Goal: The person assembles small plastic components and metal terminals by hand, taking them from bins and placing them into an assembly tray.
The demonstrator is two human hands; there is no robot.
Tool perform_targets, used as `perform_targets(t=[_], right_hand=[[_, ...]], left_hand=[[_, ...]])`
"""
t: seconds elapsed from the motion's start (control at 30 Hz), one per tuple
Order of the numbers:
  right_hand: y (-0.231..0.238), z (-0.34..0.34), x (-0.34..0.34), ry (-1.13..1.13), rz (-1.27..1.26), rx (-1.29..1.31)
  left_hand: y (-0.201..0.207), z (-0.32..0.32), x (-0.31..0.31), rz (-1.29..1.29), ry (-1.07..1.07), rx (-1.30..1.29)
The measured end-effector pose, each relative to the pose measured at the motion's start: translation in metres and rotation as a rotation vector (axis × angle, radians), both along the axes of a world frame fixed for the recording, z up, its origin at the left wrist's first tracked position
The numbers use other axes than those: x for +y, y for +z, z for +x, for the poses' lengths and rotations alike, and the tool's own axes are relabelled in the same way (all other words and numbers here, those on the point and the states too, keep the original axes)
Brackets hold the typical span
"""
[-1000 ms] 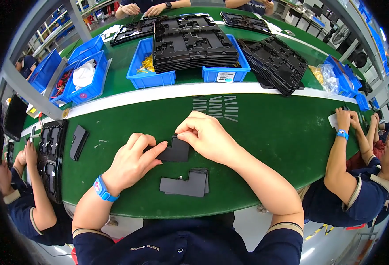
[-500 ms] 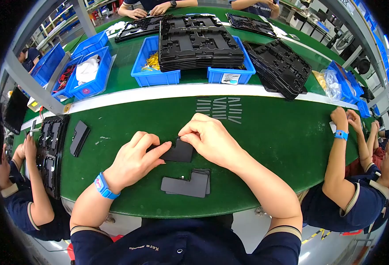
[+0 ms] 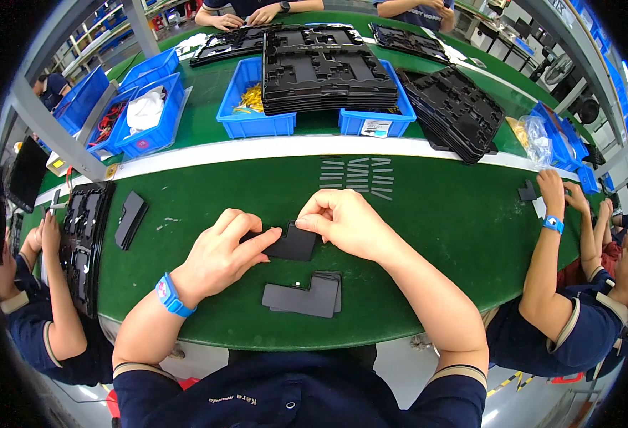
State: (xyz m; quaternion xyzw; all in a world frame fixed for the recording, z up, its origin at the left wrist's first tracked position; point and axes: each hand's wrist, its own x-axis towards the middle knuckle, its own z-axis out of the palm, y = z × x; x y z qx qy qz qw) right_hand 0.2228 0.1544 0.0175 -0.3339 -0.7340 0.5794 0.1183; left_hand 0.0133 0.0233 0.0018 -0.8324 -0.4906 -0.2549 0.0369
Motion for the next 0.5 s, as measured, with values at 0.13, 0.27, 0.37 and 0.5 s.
perform_targets(t=[0.13, 0.27, 0.37, 0.5], right_hand=[[-0.0088, 0.0017, -0.0004, 0.008, 0.132, 0.074], [-0.0068, 0.0007, -0.0009, 0.013, 0.156, 0.066], [-0.0079, 0.0020, 0.0019, 0.024, 0.065, 0.076], [-0.0071, 0.0026, 0.0050, 0.052, -0.096, 0.090]], left_hand=[[-0.0006, -0.0007, 0.0010, 0.005, -0.011, 0.004], [-0.0008, -0.0015, 0.0008, 0.015, -0.019, 0.009], [-0.0010, -0.0004, 0.0008, 0.040, -0.018, 0.014], [0.0009, -0.0006, 0.0002, 0.049, -0.009, 0.057]])
